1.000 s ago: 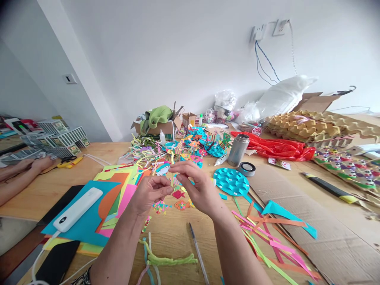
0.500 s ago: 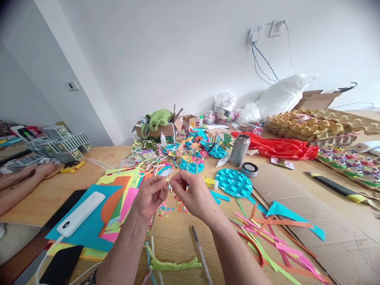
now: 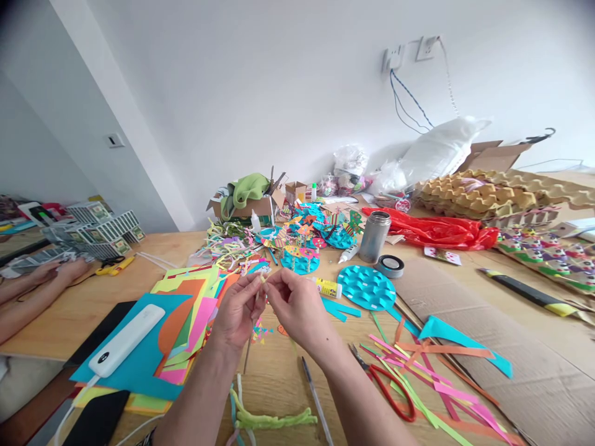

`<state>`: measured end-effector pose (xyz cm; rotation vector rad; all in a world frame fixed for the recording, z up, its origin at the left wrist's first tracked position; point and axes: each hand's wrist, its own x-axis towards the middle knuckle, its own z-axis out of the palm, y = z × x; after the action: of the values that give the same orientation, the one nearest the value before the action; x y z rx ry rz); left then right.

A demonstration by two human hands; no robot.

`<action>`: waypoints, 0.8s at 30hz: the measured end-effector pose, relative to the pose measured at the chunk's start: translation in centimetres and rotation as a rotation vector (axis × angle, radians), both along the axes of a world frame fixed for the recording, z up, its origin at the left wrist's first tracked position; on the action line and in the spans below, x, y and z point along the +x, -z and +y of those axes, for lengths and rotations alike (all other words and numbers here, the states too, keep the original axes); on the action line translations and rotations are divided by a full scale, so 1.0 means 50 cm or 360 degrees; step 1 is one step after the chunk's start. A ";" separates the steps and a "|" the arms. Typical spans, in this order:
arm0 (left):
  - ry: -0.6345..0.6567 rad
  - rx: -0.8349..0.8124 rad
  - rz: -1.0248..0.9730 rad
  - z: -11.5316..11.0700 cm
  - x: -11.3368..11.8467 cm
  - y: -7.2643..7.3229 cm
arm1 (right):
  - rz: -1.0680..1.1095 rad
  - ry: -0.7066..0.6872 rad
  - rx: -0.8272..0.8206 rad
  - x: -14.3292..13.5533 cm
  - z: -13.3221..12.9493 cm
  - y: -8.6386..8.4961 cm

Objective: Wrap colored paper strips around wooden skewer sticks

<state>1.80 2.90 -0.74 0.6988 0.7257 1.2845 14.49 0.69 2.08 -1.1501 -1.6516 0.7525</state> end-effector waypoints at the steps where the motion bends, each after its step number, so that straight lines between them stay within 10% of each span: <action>1: 0.0012 0.0001 0.0004 0.000 0.000 0.000 | -0.0007 0.0009 -0.0002 0.001 -0.001 0.000; 15: -0.0231 0.0154 0.0238 -0.006 0.012 0.007 | -0.0322 0.0155 0.0080 0.001 0.006 0.020; 24: -0.0106 0.0139 -0.0315 -0.005 0.024 -0.006 | -0.0626 0.0245 -0.0002 -0.003 0.009 0.023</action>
<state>3.02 2.65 -0.41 0.6116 0.5378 1.4305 14.36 1.13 0.93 -1.4776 -1.8528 0.4472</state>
